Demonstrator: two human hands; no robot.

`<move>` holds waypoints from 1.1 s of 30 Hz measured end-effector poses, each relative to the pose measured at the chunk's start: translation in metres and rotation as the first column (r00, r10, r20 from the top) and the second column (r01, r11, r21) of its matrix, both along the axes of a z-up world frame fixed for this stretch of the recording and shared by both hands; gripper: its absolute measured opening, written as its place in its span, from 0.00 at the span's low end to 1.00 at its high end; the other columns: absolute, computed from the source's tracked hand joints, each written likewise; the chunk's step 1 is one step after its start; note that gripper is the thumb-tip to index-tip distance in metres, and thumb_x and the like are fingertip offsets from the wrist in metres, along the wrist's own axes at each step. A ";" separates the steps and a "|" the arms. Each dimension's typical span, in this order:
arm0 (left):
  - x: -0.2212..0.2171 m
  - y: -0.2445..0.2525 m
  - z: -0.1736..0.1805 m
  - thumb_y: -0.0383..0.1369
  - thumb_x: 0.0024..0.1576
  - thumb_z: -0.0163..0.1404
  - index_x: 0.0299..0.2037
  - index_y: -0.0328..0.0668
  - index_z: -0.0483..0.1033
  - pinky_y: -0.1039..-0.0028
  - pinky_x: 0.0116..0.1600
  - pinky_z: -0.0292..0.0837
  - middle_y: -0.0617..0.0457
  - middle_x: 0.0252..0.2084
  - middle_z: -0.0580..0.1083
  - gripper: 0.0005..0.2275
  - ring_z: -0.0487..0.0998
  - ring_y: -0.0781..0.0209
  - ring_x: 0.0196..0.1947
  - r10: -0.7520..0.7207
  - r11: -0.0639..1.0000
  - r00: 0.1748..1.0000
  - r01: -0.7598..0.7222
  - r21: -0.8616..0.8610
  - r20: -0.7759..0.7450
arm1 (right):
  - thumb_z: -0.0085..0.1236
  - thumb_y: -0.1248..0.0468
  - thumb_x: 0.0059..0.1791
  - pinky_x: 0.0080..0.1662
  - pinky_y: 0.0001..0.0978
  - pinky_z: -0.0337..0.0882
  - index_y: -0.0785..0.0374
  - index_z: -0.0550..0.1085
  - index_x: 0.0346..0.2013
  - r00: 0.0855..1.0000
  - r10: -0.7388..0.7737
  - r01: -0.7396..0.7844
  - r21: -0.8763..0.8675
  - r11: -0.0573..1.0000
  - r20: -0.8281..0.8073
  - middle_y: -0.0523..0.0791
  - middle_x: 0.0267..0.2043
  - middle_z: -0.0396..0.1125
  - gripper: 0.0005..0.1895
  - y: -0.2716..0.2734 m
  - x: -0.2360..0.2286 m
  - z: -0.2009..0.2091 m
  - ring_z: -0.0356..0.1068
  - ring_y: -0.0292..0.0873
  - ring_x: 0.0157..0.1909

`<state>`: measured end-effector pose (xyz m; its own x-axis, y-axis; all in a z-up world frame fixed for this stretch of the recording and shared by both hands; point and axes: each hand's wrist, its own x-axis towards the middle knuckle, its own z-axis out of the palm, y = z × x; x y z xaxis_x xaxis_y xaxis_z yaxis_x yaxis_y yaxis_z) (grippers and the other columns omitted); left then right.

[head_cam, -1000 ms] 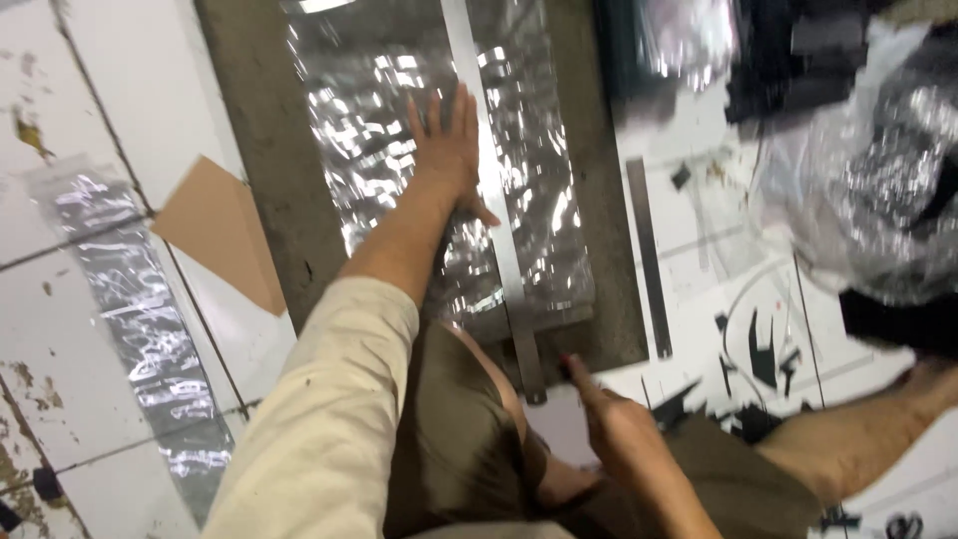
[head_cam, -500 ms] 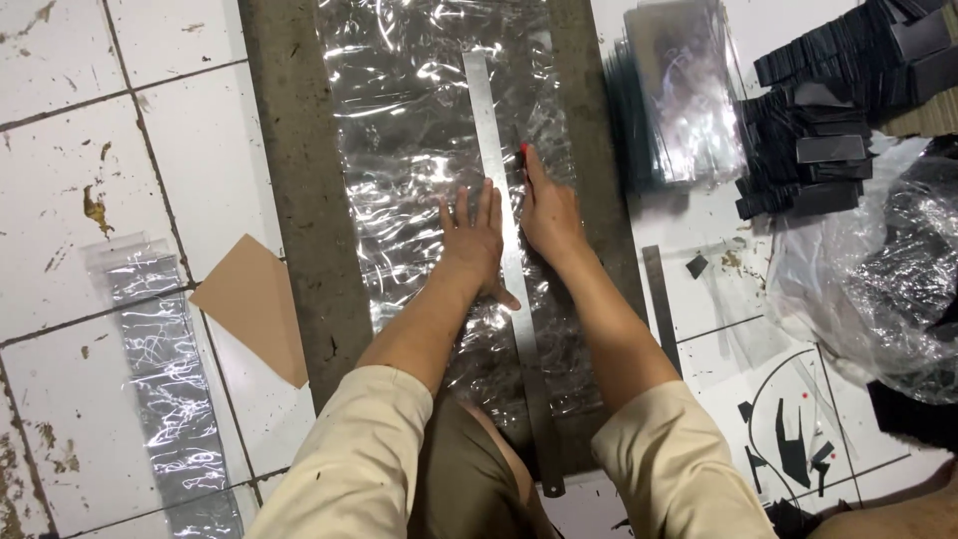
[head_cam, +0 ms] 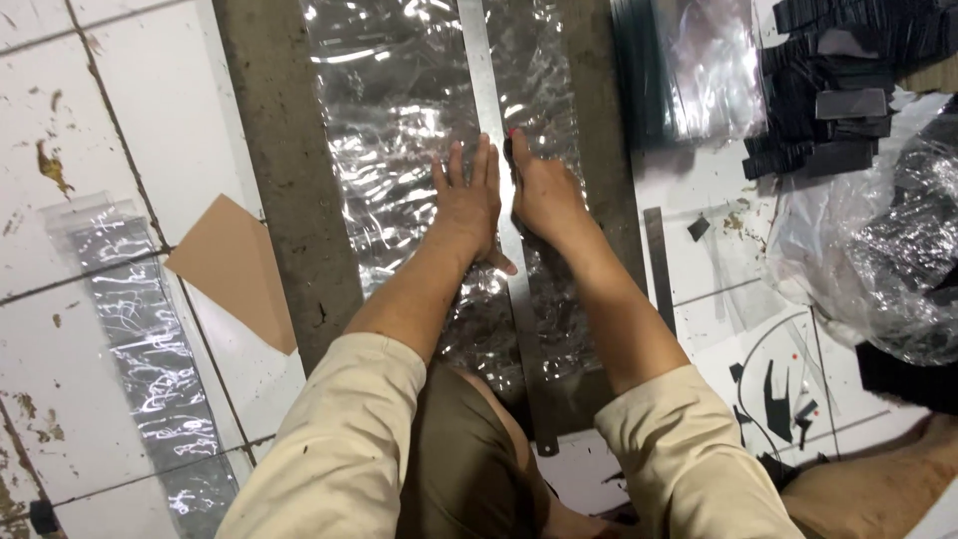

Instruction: Cutting plastic sheets into strips using a utility knife and metal rulers on a workshop floor.

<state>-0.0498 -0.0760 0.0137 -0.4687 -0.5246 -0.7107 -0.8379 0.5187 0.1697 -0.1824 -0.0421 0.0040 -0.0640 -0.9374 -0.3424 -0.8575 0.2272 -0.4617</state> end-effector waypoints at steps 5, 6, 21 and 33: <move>0.003 0.002 0.013 0.53 0.34 0.70 0.75 0.31 0.27 0.35 0.74 0.24 0.42 0.79 0.26 0.69 0.29 0.27 0.76 0.023 1.000 0.998 -0.023 -0.001 -0.057 | 0.41 0.67 0.51 0.48 0.66 0.72 0.59 0.54 0.74 1.000 -0.009 0.009 0.144 0.990 0.004 0.70 0.39 0.72 0.34 0.040 0.011 0.024 0.73 0.72 0.47; 0.004 0.003 0.019 0.44 0.41 0.69 0.75 0.31 0.26 0.35 0.74 0.24 0.42 0.78 0.25 0.63 0.28 0.27 0.76 0.036 0.999 0.996 -0.037 -0.016 -0.076 | 0.40 0.67 0.52 0.50 0.65 0.72 0.59 0.53 0.75 1.000 -0.023 0.020 0.181 0.983 0.017 0.71 0.40 0.71 0.34 0.045 0.014 0.033 0.73 0.72 0.48; 0.005 0.002 0.004 0.65 0.28 0.69 0.74 0.27 0.24 0.35 0.71 0.20 0.34 0.76 0.22 0.76 0.24 0.23 0.74 -0.108 0.993 0.994 0.107 -0.055 -0.013 | 0.39 0.66 0.57 0.22 0.47 0.68 0.68 0.47 0.75 0.995 0.093 -0.093 0.001 0.996 0.040 0.50 0.17 0.67 0.31 0.134 0.016 0.016 0.65 0.50 0.15; 0.006 0.002 -0.006 0.64 0.24 0.70 0.74 0.26 0.28 0.36 0.71 0.22 0.34 0.76 0.23 0.77 0.24 0.26 0.74 -0.071 0.996 0.995 0.066 -0.066 -0.064 | 0.45 0.63 0.51 0.32 0.48 0.70 0.67 0.47 0.75 0.999 0.018 -0.025 0.221 0.975 0.032 0.56 0.32 0.72 0.39 0.273 0.042 0.057 0.72 0.57 0.29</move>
<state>-0.0442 -0.0737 0.0079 -0.5497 -0.5332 -0.6430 -0.7882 0.5861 0.1878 -0.1404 0.2313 0.0614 -0.0315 -0.8395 -0.5425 -0.8501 0.3079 -0.4272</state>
